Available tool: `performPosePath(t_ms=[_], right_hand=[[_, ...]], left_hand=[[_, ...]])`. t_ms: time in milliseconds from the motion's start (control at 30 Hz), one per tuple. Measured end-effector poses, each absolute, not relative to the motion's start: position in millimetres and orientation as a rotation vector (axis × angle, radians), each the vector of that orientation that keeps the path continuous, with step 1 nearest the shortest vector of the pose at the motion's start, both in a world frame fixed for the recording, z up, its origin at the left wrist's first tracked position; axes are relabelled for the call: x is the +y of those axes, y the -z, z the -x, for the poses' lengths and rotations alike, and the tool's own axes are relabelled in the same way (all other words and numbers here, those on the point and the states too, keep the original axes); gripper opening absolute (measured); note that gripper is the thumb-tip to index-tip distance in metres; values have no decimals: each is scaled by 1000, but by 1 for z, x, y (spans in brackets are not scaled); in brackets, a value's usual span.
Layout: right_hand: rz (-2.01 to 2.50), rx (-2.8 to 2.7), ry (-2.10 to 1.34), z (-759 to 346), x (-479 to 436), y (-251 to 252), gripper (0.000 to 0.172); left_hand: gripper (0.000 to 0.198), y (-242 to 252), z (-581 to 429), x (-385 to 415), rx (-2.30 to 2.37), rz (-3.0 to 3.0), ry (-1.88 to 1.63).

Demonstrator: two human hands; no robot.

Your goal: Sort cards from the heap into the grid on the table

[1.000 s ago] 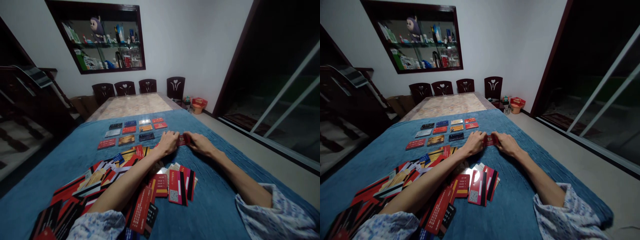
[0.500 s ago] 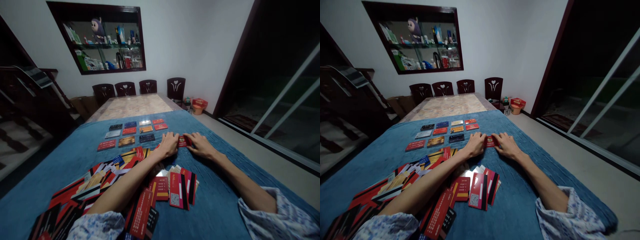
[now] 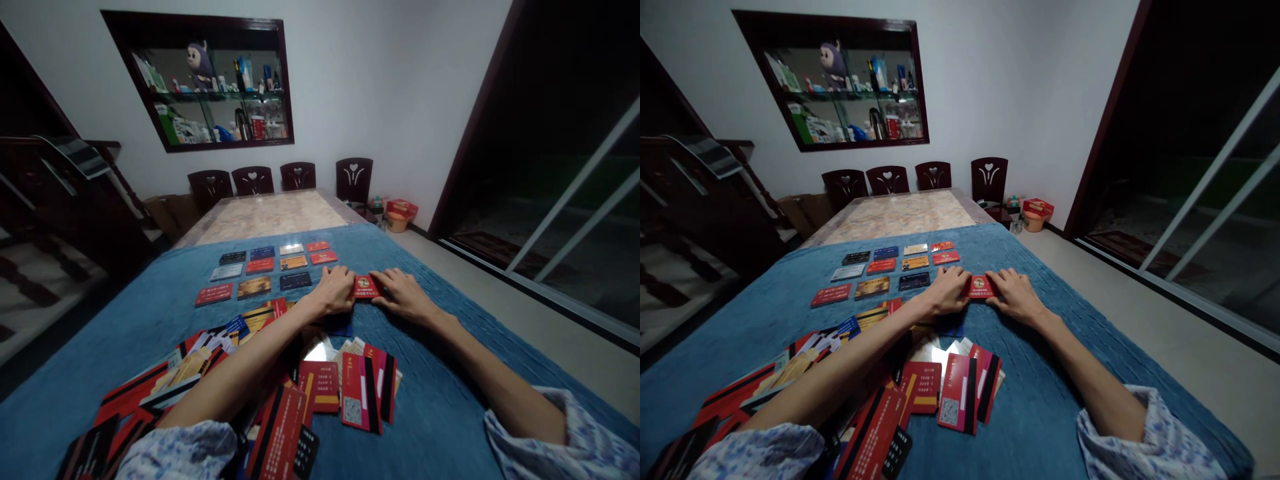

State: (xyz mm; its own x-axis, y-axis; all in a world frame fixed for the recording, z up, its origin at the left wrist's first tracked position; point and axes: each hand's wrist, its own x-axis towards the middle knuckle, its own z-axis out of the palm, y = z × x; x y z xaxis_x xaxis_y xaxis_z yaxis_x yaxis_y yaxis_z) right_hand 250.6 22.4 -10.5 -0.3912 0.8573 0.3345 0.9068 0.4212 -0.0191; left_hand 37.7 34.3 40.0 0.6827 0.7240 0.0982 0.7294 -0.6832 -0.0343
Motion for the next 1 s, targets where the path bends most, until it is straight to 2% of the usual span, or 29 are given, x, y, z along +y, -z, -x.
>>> performPosePath(t_ms=[100, 300, 500, 733, 1000], right_hand=[[1577, -2400, 241, -247, 24, 4, 57], [1541, -2514, 295, -237, 36, -18, 46], [1536, -2603, 327, -222, 54, -36, 48], [1576, -2680, 243, -202, 84, -46, 42], [1598, -2730, 167, -182, 119, -54, 40]], left_hand=[[29, -44, -34, 37, -1218, 2807, 81], [32, -49, -24, 48, -1220, 2761, 65], [34, -49, -10, 64, -1270, 2734, 76], [32, -51, 6, 82, -1356, 2677, 124], [27, -55, 13, 106, -1480, 2599, 27]])
